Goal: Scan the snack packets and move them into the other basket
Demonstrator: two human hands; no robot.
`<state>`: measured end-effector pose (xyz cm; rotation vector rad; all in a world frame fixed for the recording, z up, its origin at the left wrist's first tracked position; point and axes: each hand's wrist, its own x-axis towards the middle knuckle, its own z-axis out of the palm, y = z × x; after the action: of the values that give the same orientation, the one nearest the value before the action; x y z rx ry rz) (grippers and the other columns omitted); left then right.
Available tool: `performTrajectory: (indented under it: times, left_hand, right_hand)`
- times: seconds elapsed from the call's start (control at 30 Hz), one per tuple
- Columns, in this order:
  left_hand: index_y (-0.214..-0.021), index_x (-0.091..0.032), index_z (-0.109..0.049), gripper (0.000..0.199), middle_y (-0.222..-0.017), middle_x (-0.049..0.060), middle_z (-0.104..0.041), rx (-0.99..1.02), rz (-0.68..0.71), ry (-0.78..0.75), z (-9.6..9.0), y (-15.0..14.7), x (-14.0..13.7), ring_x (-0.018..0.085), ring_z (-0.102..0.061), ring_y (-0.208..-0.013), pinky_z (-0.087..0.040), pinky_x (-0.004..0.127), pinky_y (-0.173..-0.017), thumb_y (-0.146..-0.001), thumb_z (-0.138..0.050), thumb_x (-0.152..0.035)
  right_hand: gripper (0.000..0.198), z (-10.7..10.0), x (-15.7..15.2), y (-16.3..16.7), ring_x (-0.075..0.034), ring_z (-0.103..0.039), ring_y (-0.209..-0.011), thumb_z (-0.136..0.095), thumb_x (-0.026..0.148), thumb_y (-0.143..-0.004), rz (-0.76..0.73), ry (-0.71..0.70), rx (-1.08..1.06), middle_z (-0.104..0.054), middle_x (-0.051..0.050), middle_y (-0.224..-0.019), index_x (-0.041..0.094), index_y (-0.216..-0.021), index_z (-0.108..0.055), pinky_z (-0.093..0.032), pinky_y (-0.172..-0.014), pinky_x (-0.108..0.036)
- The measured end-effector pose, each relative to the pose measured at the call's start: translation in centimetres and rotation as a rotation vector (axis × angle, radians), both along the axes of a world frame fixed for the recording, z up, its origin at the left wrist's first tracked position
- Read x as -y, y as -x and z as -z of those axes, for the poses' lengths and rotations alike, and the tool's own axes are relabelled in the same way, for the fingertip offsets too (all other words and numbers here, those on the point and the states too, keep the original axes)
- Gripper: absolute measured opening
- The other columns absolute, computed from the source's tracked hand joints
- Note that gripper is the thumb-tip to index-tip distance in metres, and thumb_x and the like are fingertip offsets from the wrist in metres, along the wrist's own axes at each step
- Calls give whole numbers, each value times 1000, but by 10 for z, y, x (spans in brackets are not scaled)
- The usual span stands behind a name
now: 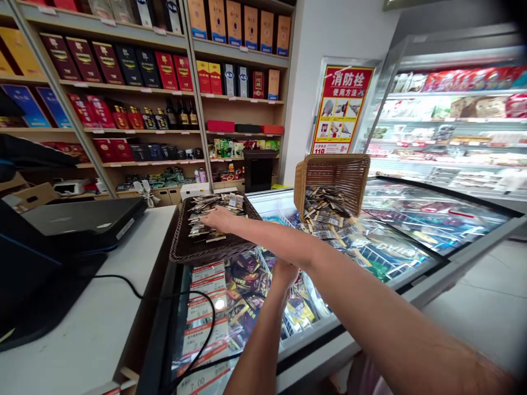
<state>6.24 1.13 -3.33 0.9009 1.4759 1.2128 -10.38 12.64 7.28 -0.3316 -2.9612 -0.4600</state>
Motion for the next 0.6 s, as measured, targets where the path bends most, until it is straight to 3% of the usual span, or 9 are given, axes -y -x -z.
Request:
performTrajectory:
  times: [0.1,0.17,0.23,0.33,0.43,0.5,0.6]
  left_hand:
    - [-87,-14,-63,16,-59,-2,-58,-14,8,50,-7,3,0,10,-48,-40,-38,25,-45,-84,-76,-22]
    - [-88,-17,-60,20,-60,-4,-58,-22,13,40,-12,5,2,8,-46,-39,-37,23,-44,-84,-76,-27]
    - [-86,-18,-58,27,-60,-5,-57,-36,30,15,-17,6,4,7,-45,-39,-36,22,-44,-81,-80,-33]
    - [-84,-19,-58,33,-59,-6,-56,-68,61,-16,-21,6,6,7,-44,-39,-34,20,-42,-76,-83,-37]
    - [-83,-20,-57,35,-57,-7,-54,-111,99,-34,-20,8,5,7,-44,-38,-33,20,-41,-74,-83,-41]
    - [-81,-21,-55,43,-55,-7,-52,-142,132,-49,-18,9,2,8,-46,-40,-34,21,-41,-68,-85,-49]
    - [-80,-21,-55,52,-52,-8,-50,-229,176,-86,-16,12,0,10,-47,-41,-35,22,-41,-62,-83,-62]
  right_hand:
    - [37,-18,-11,-51,-25,-61,-118,-56,-2,-82,-9,95,-248,-74,-8,-116,21,-107,-72,-37,-104,-42]
    - [36,-23,-20,-94,-26,-51,-132,-55,-2,-79,-8,207,-553,-67,-7,-133,22,-94,-77,-36,-110,-44]
    - [35,-19,-28,-143,-26,-49,-135,-54,0,-75,55,377,-890,-60,-4,-141,23,-85,-79,-38,-112,-44]
    - [35,3,-36,-218,-23,-62,-114,-55,7,-70,188,746,-1275,-69,-4,-125,22,-86,-81,-49,-101,-39]
    - [36,35,-40,-285,-20,-66,-88,-57,13,-64,276,1106,-1517,-74,-3,-97,21,-90,-80,-55,-83,-35]
    - [36,54,-44,-321,-18,-65,-80,-59,15,-60,276,1261,-1633,-73,-2,-90,20,-90,-78,-55,-80,-33]
    - [32,74,-49,-357,-17,-64,-81,-61,21,-59,255,1374,-1768,-72,-4,-94,19,-88,-75,-56,-79,-31]
